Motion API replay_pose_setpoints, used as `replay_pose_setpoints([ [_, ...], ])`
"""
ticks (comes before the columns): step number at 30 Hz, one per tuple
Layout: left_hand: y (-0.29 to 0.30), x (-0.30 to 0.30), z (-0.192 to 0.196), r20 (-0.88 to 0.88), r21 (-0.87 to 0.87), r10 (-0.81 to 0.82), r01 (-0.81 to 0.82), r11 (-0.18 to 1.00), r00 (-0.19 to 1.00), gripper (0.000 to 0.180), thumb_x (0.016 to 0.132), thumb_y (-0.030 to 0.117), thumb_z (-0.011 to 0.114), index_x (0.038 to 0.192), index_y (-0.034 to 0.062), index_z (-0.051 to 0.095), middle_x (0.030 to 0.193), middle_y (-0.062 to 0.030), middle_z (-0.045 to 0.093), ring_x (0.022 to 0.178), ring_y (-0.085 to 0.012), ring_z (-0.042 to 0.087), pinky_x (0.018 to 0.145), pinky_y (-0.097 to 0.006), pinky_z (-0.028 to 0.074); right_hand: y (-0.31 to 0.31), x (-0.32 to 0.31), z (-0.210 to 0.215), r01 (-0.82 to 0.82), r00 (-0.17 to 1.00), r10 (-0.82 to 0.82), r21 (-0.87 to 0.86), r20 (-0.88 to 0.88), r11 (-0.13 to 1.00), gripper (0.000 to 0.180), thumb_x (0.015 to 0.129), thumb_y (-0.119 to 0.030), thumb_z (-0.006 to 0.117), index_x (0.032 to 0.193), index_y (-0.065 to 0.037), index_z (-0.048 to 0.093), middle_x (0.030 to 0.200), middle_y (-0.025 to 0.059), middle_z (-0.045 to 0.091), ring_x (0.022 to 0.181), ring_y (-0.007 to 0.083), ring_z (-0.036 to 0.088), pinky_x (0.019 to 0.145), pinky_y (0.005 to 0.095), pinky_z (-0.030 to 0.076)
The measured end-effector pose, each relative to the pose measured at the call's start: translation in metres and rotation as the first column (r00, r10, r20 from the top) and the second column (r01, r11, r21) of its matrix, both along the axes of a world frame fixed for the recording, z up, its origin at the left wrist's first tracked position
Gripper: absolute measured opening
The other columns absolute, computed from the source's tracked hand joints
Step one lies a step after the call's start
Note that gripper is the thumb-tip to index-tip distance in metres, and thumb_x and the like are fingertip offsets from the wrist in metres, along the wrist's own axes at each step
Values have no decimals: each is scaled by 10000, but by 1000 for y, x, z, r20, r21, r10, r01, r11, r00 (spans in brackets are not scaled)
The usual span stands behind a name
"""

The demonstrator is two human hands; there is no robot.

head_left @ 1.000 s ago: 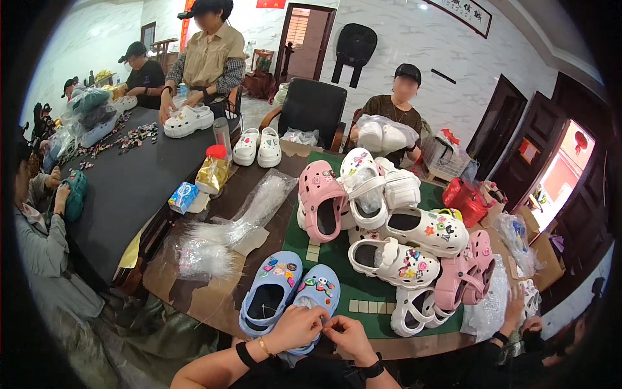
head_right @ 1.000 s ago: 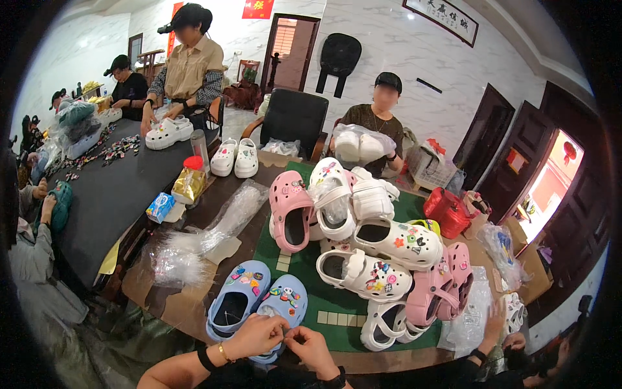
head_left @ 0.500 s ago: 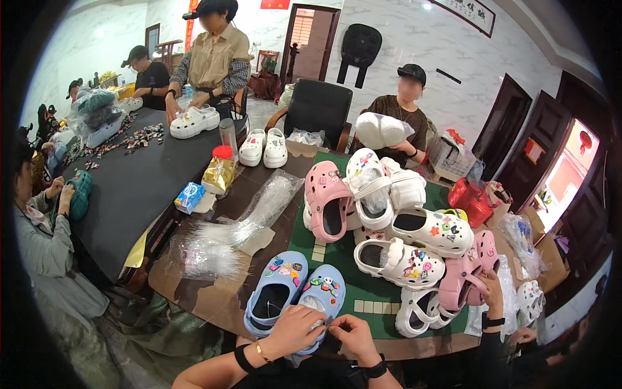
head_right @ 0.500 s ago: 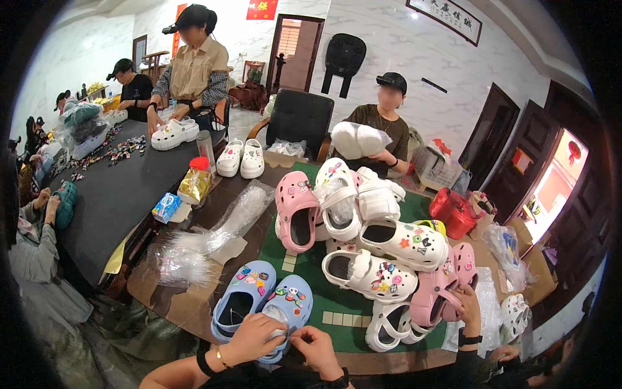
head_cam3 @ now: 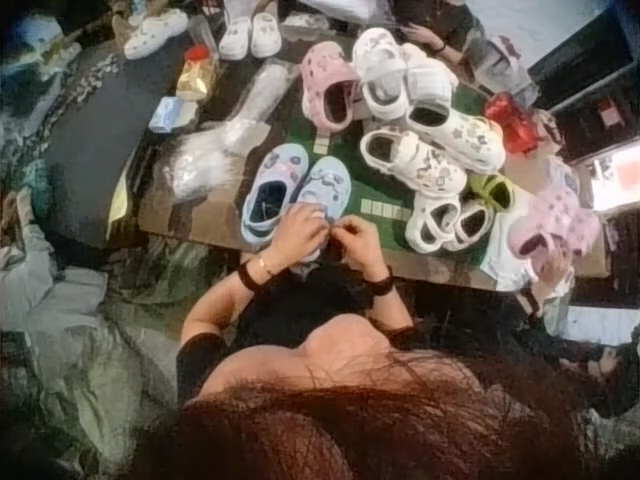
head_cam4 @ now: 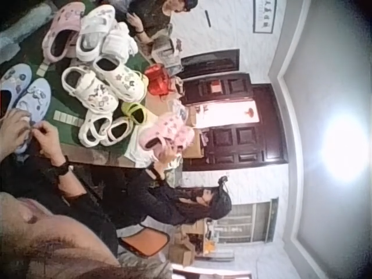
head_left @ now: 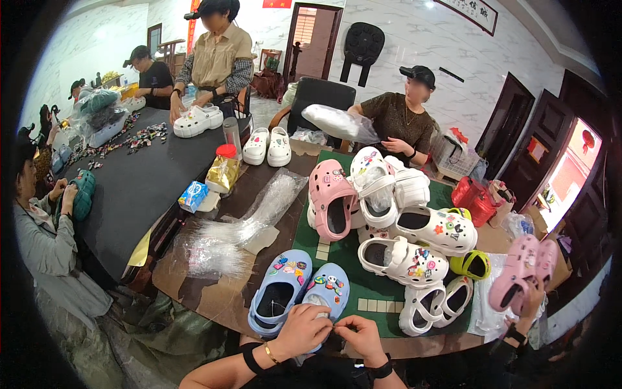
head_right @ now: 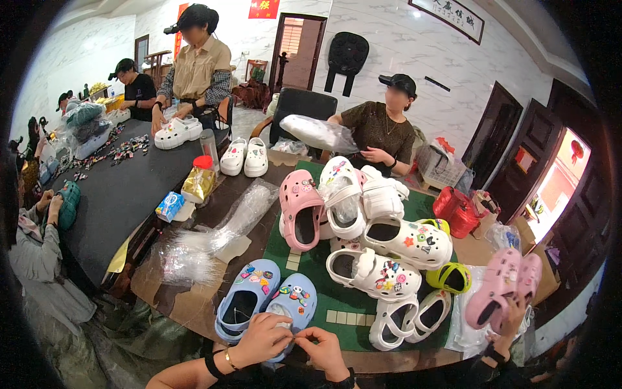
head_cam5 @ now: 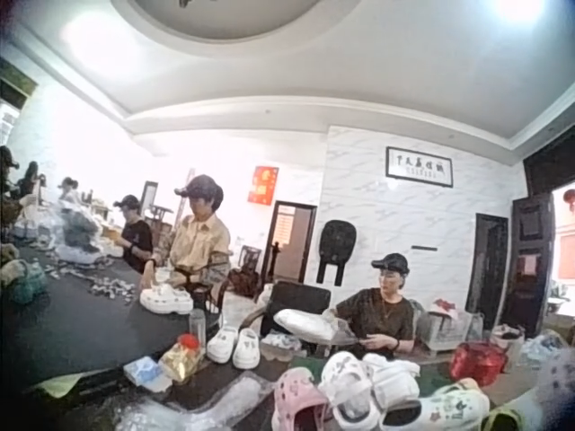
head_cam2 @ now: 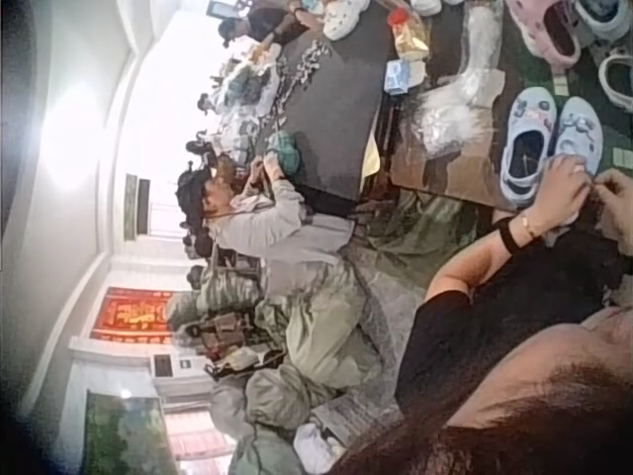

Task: Attaching decorative charms to the holes of clogs and inserting packing paper into them.

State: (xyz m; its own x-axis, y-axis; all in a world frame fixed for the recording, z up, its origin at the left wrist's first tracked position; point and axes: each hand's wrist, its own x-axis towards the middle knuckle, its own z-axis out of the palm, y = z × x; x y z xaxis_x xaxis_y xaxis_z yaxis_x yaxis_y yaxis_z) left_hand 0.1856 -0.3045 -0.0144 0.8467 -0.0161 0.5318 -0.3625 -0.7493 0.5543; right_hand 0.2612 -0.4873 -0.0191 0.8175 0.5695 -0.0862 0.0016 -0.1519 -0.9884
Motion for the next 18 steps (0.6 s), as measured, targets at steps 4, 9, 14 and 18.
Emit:
replay_pose_setpoints([
  [4,2,-1,1,6,-39,1,-1,999,1000,61,770,164,689,809,118,678,1116,-29,624,1026,-235,558,898,-386,394,2,-2,5,-7,1000,7,-13,27,1000,115,837,-70,699,916,13,688,811,26,685,744,79,594,683,234,485],
  [9,4,-1,-1,-11,-48,-2,2,999,1000,65,766,163,688,802,109,682,1116,-33,631,1032,-240,559,904,-382,393,8,-3,3,-13,984,24,-64,178,998,132,837,-88,696,926,8,675,806,33,681,722,84,599,681,240,492],
  [14,4,-3,-1,-28,-57,-12,10,998,1000,72,769,159,683,802,94,684,1136,-40,627,1042,-249,556,910,-388,394,11,-6,5,-39,989,56,-126,133,991,130,832,-85,692,918,8,667,801,40,678,723,90,607,682,243,499],
  [18,2,-8,9,31,-14,46,-46,999,998,141,772,151,681,901,95,673,1160,-67,614,1048,-275,551,923,-399,395,13,-2,-2,21,989,-17,-29,147,999,156,824,-79,691,946,7,646,833,52,676,743,99,614,685,251,499],
])
